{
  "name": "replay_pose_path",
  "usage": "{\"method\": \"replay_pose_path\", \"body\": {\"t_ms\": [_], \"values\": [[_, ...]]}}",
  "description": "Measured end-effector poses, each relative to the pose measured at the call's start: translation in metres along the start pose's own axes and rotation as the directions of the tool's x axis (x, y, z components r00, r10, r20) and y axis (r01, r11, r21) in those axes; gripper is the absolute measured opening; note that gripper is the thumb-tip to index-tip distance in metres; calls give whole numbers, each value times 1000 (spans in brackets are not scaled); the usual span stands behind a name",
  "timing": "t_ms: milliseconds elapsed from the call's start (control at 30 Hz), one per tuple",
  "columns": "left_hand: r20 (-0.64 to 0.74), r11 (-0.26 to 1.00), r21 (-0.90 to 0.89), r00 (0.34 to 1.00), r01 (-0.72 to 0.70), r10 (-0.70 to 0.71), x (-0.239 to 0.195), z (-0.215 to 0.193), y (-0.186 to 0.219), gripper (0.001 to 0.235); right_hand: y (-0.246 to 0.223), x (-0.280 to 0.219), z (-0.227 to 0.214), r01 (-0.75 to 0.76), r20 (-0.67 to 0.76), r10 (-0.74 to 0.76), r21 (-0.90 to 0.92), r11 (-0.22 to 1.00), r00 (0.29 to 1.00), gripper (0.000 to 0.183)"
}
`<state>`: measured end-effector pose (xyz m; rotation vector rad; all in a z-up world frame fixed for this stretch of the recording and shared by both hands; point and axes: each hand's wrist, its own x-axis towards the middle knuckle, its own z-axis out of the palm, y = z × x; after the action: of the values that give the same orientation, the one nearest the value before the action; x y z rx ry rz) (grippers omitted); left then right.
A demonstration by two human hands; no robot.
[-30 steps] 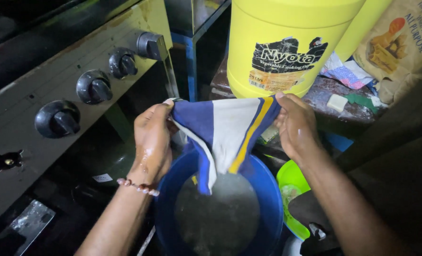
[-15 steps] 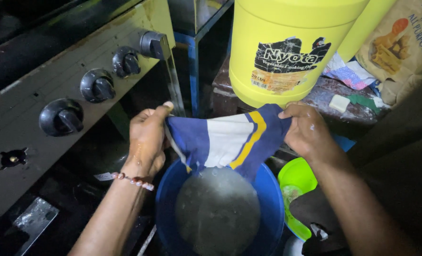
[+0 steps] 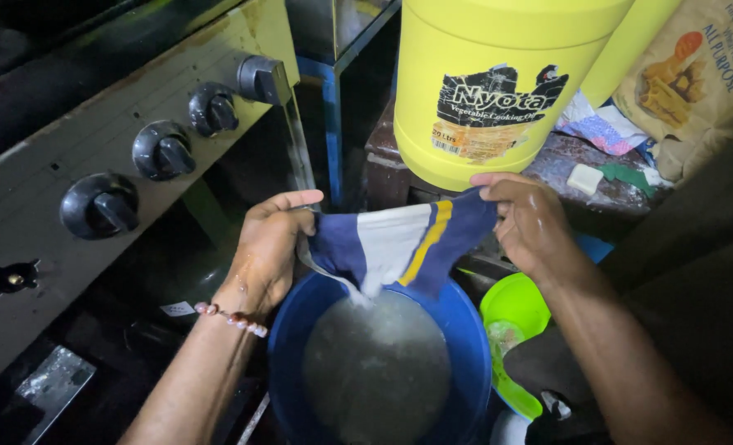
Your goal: Wiping down yellow cooking oil jugs with a rag and then washing the rag in a basin of soapy water.
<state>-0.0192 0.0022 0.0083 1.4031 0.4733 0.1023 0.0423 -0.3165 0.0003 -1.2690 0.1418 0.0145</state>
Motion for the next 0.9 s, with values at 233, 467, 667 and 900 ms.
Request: {"method": "replay_pose_path", "body": {"t_ms": [233,467,667,900], "values": [[-30,950,272,986,-152,166,-9,-6,9,38,2,-4,-5,126,-3,-128,-143,982,992,40],[16,770,579,948,-268,318,-4,-12,8,34,-3,-35,9,260,-19,-303,-464,847,953,43],[-57,864,455,961,-215,269,-12,-8,12,40,16,-1,-20,55,48,-46,-214,975,998,43],[29,804,531,954,-268,298,-6,-17,18,47,-1,-24,-9,83,128,-45,-306,949,991,46]]}}
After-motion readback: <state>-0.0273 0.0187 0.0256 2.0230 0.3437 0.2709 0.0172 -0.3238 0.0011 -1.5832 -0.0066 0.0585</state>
